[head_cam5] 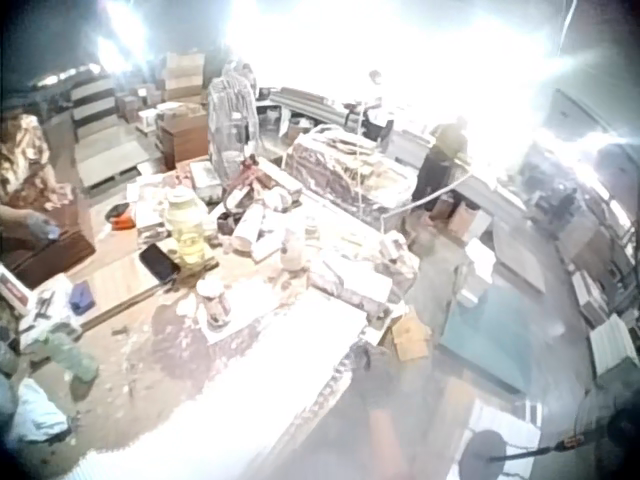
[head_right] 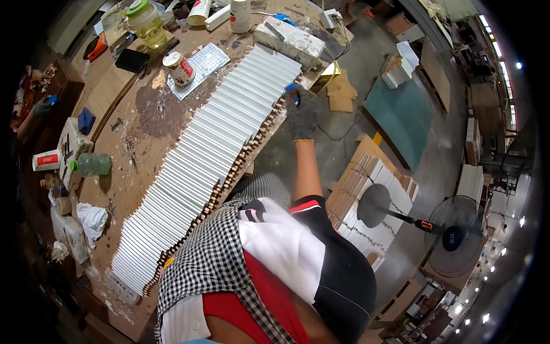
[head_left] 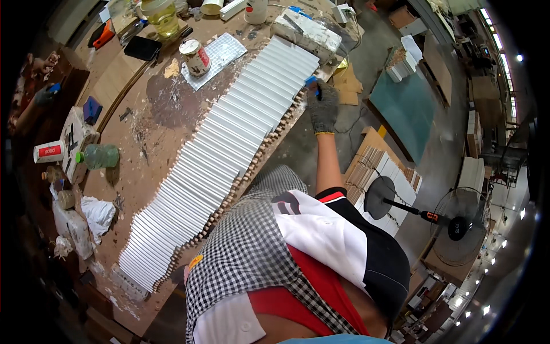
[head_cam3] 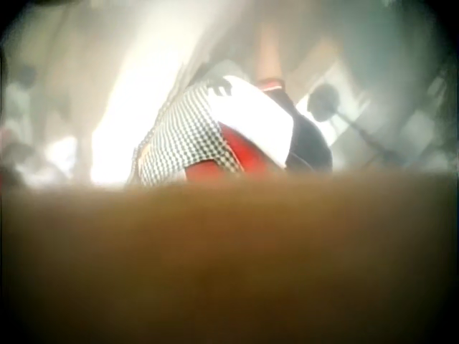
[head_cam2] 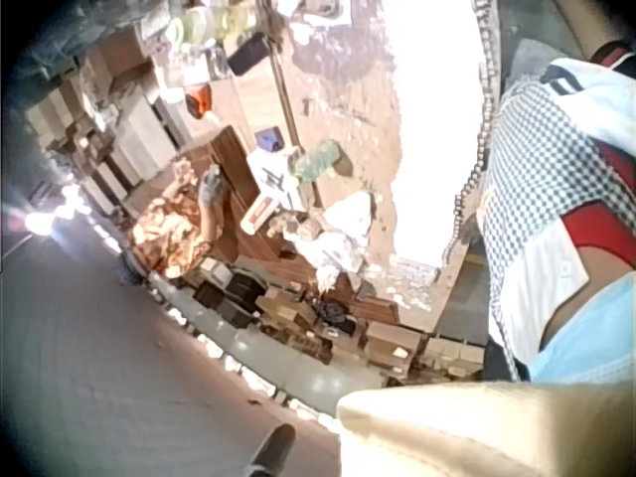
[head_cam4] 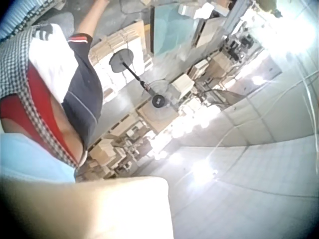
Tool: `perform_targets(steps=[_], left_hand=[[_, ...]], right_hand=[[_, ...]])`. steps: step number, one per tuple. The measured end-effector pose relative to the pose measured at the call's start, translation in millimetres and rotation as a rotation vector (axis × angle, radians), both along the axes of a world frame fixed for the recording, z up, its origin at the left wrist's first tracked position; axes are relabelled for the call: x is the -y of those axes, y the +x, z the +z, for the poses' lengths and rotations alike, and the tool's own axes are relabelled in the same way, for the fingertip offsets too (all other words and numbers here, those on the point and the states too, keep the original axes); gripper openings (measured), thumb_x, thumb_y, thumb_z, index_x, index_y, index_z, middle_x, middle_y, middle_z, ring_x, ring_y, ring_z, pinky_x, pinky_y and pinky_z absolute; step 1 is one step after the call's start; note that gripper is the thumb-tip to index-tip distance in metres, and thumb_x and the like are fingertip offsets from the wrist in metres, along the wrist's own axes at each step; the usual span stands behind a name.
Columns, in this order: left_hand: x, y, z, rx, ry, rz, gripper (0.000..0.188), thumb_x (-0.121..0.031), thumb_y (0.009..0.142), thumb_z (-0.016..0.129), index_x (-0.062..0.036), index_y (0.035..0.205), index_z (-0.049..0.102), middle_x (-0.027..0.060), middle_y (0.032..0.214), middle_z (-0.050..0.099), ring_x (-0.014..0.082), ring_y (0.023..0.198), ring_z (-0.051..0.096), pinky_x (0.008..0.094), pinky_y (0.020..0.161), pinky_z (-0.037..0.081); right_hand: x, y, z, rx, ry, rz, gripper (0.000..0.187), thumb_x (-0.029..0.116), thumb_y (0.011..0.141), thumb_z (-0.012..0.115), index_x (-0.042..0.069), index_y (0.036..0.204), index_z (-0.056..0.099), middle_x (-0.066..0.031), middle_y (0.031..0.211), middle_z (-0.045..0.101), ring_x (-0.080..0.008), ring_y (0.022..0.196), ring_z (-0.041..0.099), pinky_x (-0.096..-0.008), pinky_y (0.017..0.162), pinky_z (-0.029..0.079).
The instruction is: The person sands a row of wooden slats with a sanding block, wipes the slats with a cloth, and stacks them together on the workbench.
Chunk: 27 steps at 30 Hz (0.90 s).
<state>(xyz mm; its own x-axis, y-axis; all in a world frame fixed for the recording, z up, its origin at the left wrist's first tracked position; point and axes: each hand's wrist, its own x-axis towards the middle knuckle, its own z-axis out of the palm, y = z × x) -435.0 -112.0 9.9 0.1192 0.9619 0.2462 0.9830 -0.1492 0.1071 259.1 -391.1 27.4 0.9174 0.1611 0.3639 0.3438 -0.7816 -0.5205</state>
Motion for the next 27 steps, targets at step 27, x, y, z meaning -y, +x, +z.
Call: perform_targets(steps=[27], left_hand=[[-6.4, 28.0, -2.6, -0.019, -0.069, 0.038, 0.056, -0.042, 0.108, 0.053, -0.0107, 0.154, 0.049, 0.0210, 0.161, 0.040, 0.0372, 0.150, 0.035, 0.0545, 0.120, 0.031]], right_hand=[[5.9, 54.5, -18.7, -0.004, -0.007, -0.067, 0.046, 0.026, 0.088, 0.079, 0.007, 0.129, 0.068, -0.0186, 0.122, 0.067, -0.0362, 0.109, 0.066, -0.0460, 0.096, 0.052]])
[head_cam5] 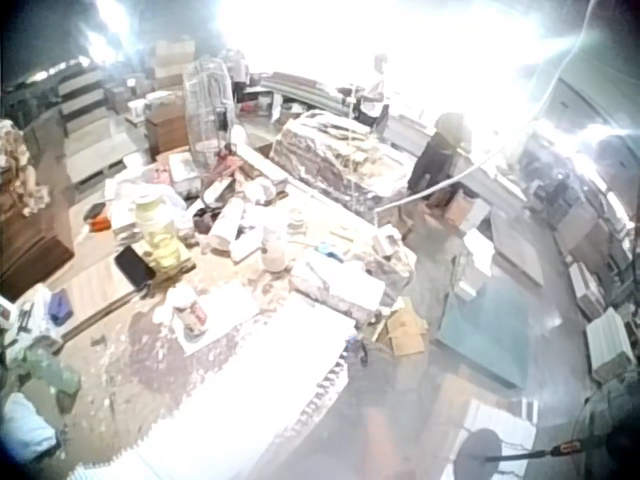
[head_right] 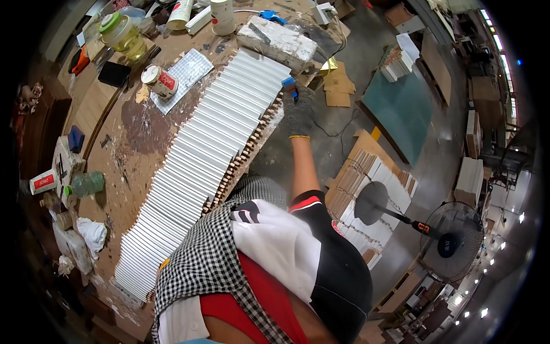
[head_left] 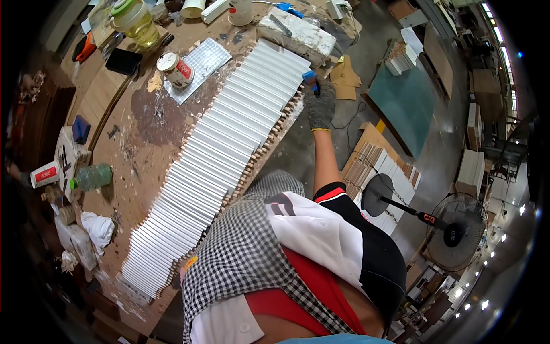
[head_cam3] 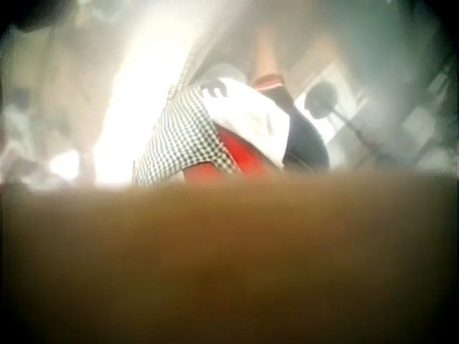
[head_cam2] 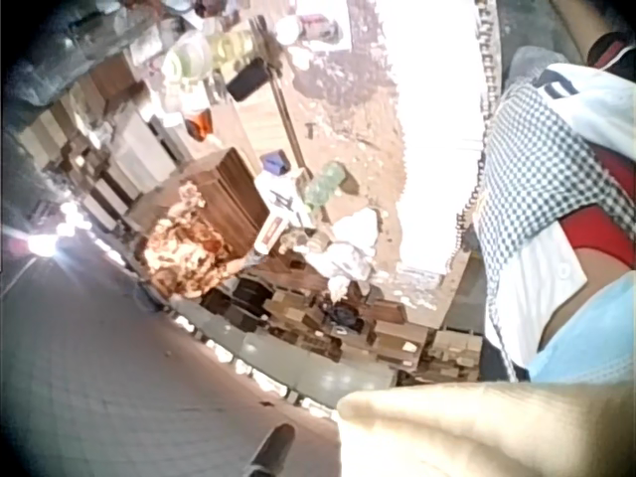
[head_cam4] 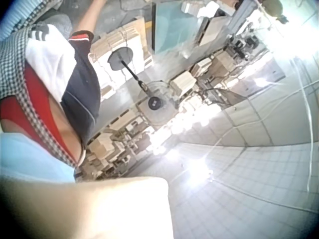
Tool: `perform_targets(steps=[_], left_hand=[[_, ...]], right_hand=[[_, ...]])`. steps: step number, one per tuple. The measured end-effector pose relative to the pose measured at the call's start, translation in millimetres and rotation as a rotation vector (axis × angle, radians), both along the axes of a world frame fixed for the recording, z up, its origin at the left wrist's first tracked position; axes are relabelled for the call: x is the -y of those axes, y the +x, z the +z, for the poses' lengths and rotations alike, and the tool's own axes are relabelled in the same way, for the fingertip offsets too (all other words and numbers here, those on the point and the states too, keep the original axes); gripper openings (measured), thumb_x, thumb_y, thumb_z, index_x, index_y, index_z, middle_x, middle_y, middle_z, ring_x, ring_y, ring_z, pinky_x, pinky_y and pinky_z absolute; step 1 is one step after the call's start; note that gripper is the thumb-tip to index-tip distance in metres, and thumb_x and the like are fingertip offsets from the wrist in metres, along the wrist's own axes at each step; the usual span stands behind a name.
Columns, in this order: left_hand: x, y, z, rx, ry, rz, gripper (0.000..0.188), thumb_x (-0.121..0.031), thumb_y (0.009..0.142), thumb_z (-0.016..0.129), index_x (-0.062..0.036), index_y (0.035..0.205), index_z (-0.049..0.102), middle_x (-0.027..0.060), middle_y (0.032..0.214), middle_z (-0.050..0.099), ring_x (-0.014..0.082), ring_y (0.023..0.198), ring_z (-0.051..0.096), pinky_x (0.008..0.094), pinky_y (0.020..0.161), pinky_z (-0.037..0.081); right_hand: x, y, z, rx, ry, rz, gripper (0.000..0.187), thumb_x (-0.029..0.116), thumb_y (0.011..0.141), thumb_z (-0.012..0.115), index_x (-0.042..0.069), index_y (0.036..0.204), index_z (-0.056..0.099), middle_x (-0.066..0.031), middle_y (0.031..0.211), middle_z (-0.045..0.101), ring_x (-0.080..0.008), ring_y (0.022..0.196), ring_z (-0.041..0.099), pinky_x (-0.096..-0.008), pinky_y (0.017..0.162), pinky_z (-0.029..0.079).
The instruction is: The person sands a row of wooden slats with a sanding block, wipes the slats with a cloth, and stacks them together on the workbench.
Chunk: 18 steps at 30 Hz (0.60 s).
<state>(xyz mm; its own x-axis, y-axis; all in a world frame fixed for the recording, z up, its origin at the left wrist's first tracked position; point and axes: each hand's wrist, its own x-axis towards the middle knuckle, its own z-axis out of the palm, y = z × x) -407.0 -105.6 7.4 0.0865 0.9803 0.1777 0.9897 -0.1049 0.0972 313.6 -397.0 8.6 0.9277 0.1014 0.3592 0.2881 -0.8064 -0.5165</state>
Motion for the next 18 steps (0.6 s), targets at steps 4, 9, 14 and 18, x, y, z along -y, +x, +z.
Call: perform_targets(steps=[4, 9, 14, 18], left_hand=[[1.8, -1.8, -0.6, 0.008, 0.002, 0.013, 0.056, -0.043, 0.108, 0.053, -0.0105, 0.154, 0.049, 0.0211, 0.161, 0.041, 0.0372, 0.149, 0.035, 0.0544, 0.120, 0.032], [8.4, -1.9, -1.8, 0.013, 0.008, 0.034, 0.056, -0.043, 0.108, 0.053, -0.0101, 0.154, 0.049, 0.0212, 0.160, 0.041, 0.0372, 0.149, 0.036, 0.0542, 0.120, 0.032], [11.0, -4.0, -2.8, 0.016, 0.015, 0.045, 0.056, -0.043, 0.108, 0.053, -0.0098, 0.154, 0.049, 0.0214, 0.160, 0.041, 0.0373, 0.149, 0.036, 0.0541, 0.120, 0.032], [16.8, -3.7, -5.2, 0.019, 0.015, 0.058, 0.056, -0.043, 0.108, 0.053, -0.0096, 0.153, 0.049, 0.0215, 0.160, 0.041, 0.0373, 0.149, 0.036, 0.0540, 0.120, 0.032]], right_hand=[[-7.4, 7.5, 2.3, -0.065, 0.093, -0.186, 0.043, 0.028, 0.088, 0.078, 0.007, 0.125, 0.070, -0.0194, 0.118, 0.068, -0.0370, 0.108, 0.066, -0.0460, 0.095, 0.053], [-11.2, 11.2, 17.3, -0.097, 0.199, -0.111, 0.036, 0.028, 0.089, 0.076, 0.005, 0.116, 0.074, -0.0203, 0.109, 0.071, -0.0378, 0.102, 0.067, -0.0453, 0.093, 0.053], [6.4, 27.4, 1.5, -0.172, -0.015, -0.066, 0.042, 0.023, 0.085, 0.080, 0.002, 0.121, 0.072, -0.0210, 0.115, 0.072, -0.0358, 0.108, 0.068, -0.0452, 0.094, 0.054], [-12.3, 30.0, 18.5, -0.146, -0.032, -0.139, 0.045, 0.029, 0.087, 0.077, 0.004, 0.123, 0.072, -0.0201, 0.117, 0.072, -0.0352, 0.109, 0.068, -0.0453, 0.093, 0.054]])
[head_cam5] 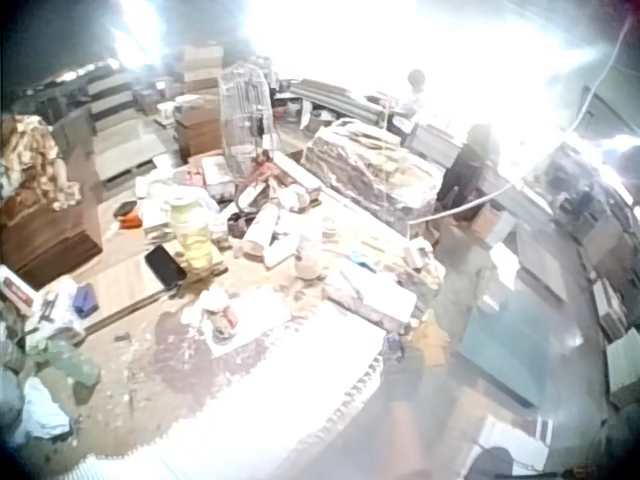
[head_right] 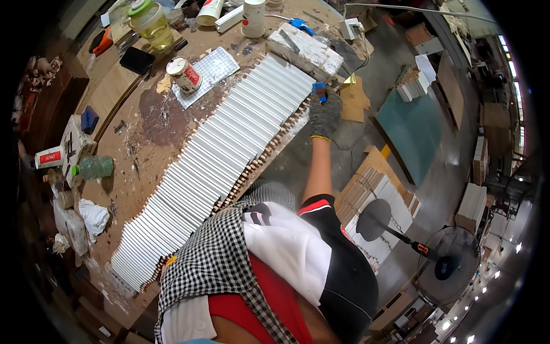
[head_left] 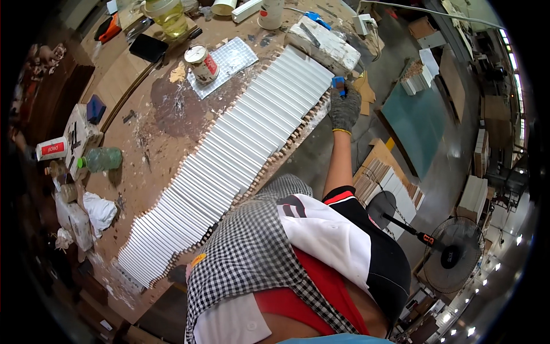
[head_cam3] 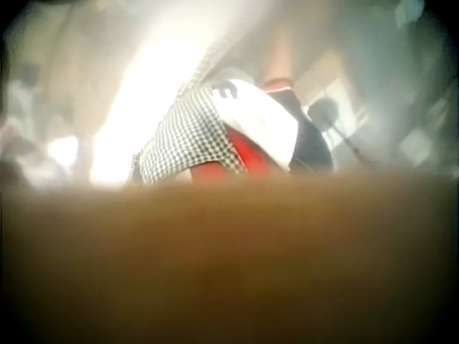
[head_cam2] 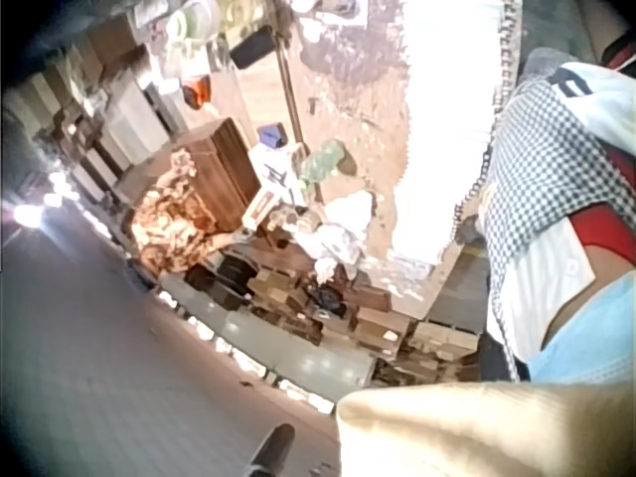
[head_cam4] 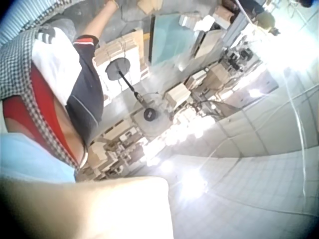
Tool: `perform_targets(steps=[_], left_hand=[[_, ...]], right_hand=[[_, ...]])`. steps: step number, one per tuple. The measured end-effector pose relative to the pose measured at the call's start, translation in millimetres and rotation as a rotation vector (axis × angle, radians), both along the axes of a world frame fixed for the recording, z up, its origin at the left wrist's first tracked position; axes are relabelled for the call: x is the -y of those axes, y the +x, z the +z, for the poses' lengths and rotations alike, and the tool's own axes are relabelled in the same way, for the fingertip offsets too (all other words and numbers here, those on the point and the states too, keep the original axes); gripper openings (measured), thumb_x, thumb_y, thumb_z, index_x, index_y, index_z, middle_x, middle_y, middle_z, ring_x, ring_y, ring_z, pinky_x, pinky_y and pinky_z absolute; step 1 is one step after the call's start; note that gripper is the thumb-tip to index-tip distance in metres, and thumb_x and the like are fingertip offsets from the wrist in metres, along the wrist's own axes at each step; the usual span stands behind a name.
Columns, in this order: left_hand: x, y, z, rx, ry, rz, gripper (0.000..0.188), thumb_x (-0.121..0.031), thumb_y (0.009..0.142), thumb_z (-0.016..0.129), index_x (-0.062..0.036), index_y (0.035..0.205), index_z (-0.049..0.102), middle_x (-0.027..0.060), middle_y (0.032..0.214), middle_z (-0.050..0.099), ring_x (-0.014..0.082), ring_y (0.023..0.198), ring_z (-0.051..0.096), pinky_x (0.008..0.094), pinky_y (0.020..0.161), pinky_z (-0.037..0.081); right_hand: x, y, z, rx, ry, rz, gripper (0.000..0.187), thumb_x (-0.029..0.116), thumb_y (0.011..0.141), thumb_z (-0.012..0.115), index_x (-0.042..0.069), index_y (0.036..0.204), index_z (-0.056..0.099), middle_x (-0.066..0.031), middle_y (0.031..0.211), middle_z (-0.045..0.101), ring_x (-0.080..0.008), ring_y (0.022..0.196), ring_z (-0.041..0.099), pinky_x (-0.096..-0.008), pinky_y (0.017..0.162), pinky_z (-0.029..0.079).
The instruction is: The person sands a row of wooden slats with a sanding block, wipes the slats with a cloth, and stacks them together on the workbench.
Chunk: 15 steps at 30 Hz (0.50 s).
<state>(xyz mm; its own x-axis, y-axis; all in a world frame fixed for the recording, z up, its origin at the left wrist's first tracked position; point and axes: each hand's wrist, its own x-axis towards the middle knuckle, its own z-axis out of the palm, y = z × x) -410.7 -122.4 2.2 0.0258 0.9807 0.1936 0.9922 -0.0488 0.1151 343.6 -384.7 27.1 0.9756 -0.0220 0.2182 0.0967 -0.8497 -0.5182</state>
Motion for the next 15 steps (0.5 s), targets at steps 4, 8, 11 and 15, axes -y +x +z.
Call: perform_targets(steps=[4, 8, 11, 15], left_hand=[[3.9, -0.3, -1.5, 0.003, -0.003, 0.016, 0.056, -0.043, 0.108, 0.053, -0.0093, 0.153, 0.049, 0.0216, 0.160, 0.041, 0.0374, 0.149, 0.036, 0.0539, 0.120, 0.032], [7.8, -2.8, -2.6, 0.002, -0.006, 0.028, 0.056, -0.043, 0.108, 0.053, -0.0091, 0.153, 0.049, 0.0217, 0.159, 0.041, 0.0374, 0.149, 0.036, 0.0538, 0.119, 0.033], [9.9, -1.2, -3.7, 0.008, -0.009, 0.034, 0.057, -0.043, 0.108, 0.053, -0.0089, 0.153, 0.049, 0.0217, 0.159, 0.042, 0.0374, 0.149, 0.037, 0.0537, 0.119, 0.033], [9.1, -1.0, -5.1, 0.014, -0.008, 0.040, 0.057, -0.043, 0.108, 0.053, -0.0086, 0.153, 0.049, 0.0219, 0.159, 0.042, 0.0375, 0.148, 0.037, 0.0536, 0.119, 0.033]], right_hand=[[-43.1, 3.2, 18.1, 0.042, 0.035, 0.281, 0.042, 0.037, 0.093, 0.071, 0.010, 0.126, 0.072, -0.0175, 0.118, 0.072, -0.0343, 0.110, 0.068, -0.0443, 0.095, 0.052], [-91.5, 23.1, 26.7, -0.095, -0.108, 0.365, 0.044, 0.045, 0.096, 0.066, 0.013, 0.126, 0.072, -0.0171, 0.121, 0.071, -0.0357, 0.113, 0.066, -0.0462, 0.099, 0.051], [-120.8, 41.4, 11.2, -0.004, -0.289, 0.376, 0.037, 0.041, 0.098, 0.060, 0.012, 0.116, 0.074, -0.0162, 0.117, 0.072, -0.0362, 0.113, 0.065, -0.0488, 0.100, 0.050], [-135.5, 59.5, -5.0, 0.081, -0.291, 0.478, 0.039, 0.044, 0.098, 0.058, 0.017, 0.121, 0.074, -0.0187, 0.121, 0.070, -0.0391, 0.114, 0.064, -0.0501, 0.101, 0.050]])
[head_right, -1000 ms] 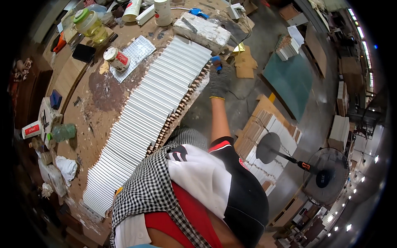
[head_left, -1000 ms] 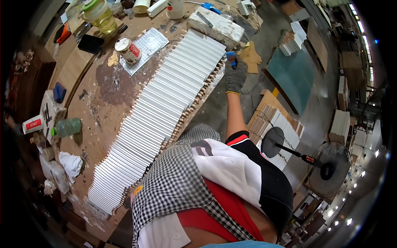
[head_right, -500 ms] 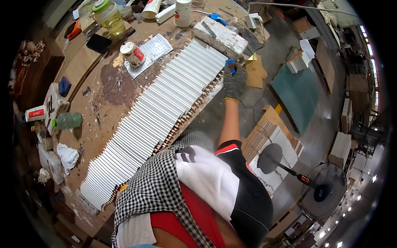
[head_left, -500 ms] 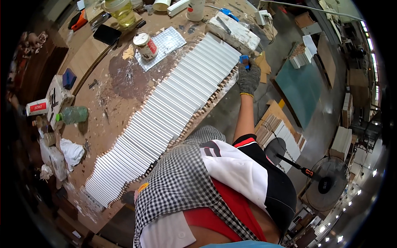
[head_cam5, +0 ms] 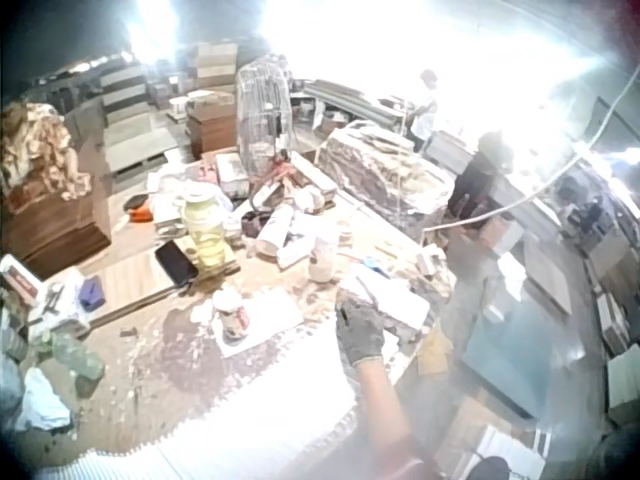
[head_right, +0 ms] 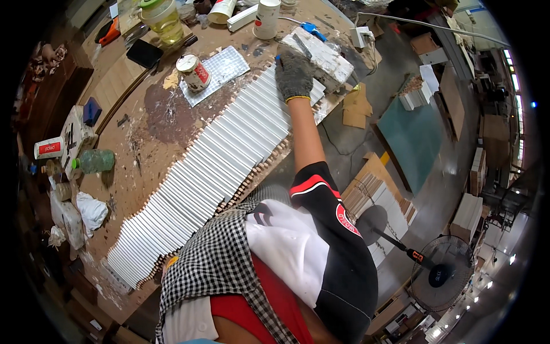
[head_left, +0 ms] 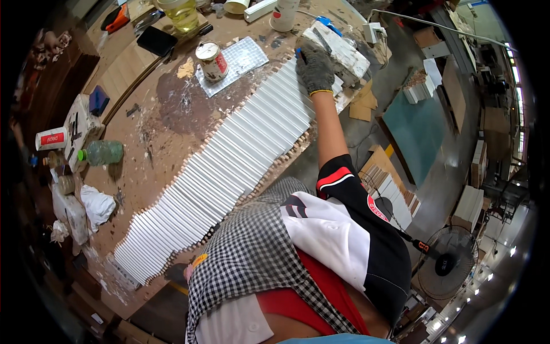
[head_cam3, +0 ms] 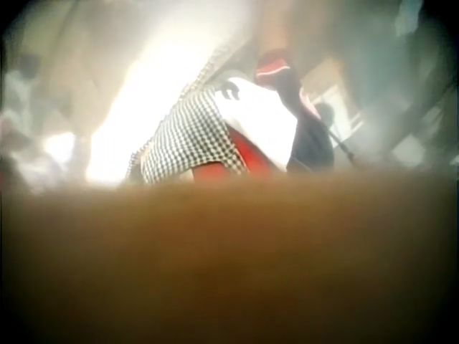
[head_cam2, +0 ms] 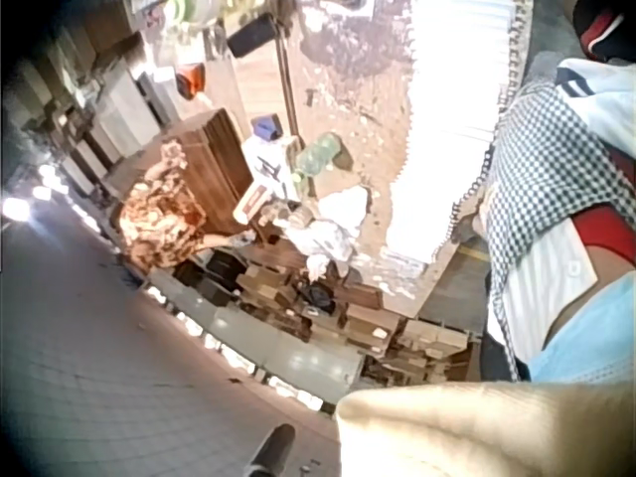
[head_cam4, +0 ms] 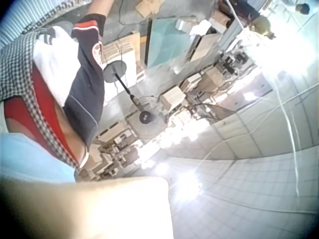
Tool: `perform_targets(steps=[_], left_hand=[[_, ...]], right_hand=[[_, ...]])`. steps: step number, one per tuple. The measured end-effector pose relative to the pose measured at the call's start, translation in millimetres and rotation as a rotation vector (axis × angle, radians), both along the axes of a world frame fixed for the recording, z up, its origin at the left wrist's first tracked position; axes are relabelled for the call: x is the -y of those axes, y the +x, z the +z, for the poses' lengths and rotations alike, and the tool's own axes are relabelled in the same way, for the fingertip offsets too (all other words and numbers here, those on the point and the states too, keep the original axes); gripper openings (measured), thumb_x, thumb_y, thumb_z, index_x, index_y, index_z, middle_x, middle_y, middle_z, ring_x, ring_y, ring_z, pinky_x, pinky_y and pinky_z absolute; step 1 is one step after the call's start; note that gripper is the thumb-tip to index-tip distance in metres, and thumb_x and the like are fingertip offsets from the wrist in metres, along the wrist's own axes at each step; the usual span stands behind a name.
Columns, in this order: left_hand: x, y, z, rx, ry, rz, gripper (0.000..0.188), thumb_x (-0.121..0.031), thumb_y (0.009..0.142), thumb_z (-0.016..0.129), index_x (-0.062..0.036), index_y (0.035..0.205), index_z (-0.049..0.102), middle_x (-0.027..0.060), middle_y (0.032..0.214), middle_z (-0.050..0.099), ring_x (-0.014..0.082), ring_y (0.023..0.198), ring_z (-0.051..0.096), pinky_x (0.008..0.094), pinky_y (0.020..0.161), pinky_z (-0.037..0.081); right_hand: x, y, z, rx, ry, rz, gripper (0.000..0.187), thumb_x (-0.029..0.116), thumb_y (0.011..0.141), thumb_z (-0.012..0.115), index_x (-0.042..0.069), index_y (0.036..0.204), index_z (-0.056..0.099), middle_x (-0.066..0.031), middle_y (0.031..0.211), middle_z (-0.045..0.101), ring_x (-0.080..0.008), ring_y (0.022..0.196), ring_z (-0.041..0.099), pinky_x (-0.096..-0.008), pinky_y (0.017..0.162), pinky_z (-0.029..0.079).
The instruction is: The person sands a row of wooden slats with a sanding block, wipes the slats with a cloth, and stacks them together on the workbench.
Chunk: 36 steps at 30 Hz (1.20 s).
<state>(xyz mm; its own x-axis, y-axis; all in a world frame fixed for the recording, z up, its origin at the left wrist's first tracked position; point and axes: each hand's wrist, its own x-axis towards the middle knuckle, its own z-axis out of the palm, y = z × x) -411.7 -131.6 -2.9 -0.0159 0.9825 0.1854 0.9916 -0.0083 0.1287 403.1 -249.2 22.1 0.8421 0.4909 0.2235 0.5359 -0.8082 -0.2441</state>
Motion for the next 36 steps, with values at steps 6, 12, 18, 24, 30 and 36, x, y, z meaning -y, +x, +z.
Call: perform_targets(steps=[6, 12, 18, 24, 30, 36], left_hand=[[6.3, -3.2, 0.1, -0.008, -0.010, 0.026, 0.057, -0.043, 0.108, 0.053, -0.0082, 0.153, 0.049, 0.0220, 0.159, 0.042, 0.0375, 0.148, 0.037, 0.0534, 0.119, 0.033], [6.2, -0.6, 0.3, -0.005, -0.015, 0.031, 0.057, -0.043, 0.108, 0.052, -0.0079, 0.153, 0.049, 0.0222, 0.159, 0.042, 0.0376, 0.148, 0.037, 0.0533, 0.119, 0.034], [10.4, -2.7, 2.5, 0.001, -0.015, 0.028, 0.057, -0.043, 0.108, 0.052, -0.0075, 0.153, 0.049, 0.0223, 0.158, 0.043, 0.0376, 0.148, 0.037, 0.0531, 0.119, 0.034], [15.5, -5.4, -0.1, 0.001, -0.019, 0.038, 0.057, -0.043, 0.108, 0.052, -0.0071, 0.153, 0.049, 0.0225, 0.158, 0.043, 0.0377, 0.148, 0.038, 0.0529, 0.119, 0.034], [25.7, -10.2, -2.4, 0.005, -0.013, 0.074, 0.057, -0.043, 0.108, 0.052, -0.0067, 0.152, 0.049, 0.0226, 0.158, 0.043, 0.0377, 0.147, 0.038, 0.0528, 0.118, 0.034], [26.8, -14.2, -4.8, 0.004, -0.017, 0.074, 0.057, -0.043, 0.108, 0.052, -0.0063, 0.152, 0.049, 0.0228, 0.157, 0.043, 0.0378, 0.147, 0.038, 0.0526, 0.118, 0.035]], right_hand=[[33.4, -27.4, 38.5, -0.256, -0.104, -0.319, 0.032, 0.033, 0.097, 0.059, 0.013, 0.116, 0.074, -0.0197, 0.111, 0.071, -0.0395, 0.108, 0.066, -0.0505, 0.096, 0.052], [15.8, -42.4, 1.2, -0.077, 0.078, -0.307, 0.029, 0.027, 0.087, 0.065, 0.004, 0.103, 0.072, -0.0218, 0.114, 0.071, -0.0399, 0.108, 0.065, -0.0518, 0.097, 0.051], [-48.2, -28.8, -14.1, -0.048, 0.147, -0.100, 0.041, 0.032, 0.088, 0.069, 0.004, 0.119, 0.070, -0.0224, 0.116, 0.069, -0.0410, 0.110, 0.063, -0.0495, 0.099, 0.050], [-34.7, -73.7, 25.8, -0.365, 0.032, -0.107, 0.035, 0.032, 0.092, 0.065, 0.008, 0.117, 0.070, -0.0214, 0.111, 0.068, -0.0405, 0.103, 0.064, -0.0505, 0.092, 0.051], [58.2, -114.4, 42.2, -0.172, -0.018, -0.175, 0.043, 0.031, 0.086, 0.071, 0.008, 0.122, 0.069, -0.0218, 0.108, 0.067, -0.0402, 0.097, 0.066, -0.0518, 0.088, 0.053], [17.4, -109.1, 73.4, -0.291, 0.127, 0.281, 0.028, 0.018, 0.092, 0.070, 0.012, 0.119, 0.072, -0.0173, 0.100, 0.064, -0.0334, 0.089, 0.065, -0.0440, 0.081, 0.053]])
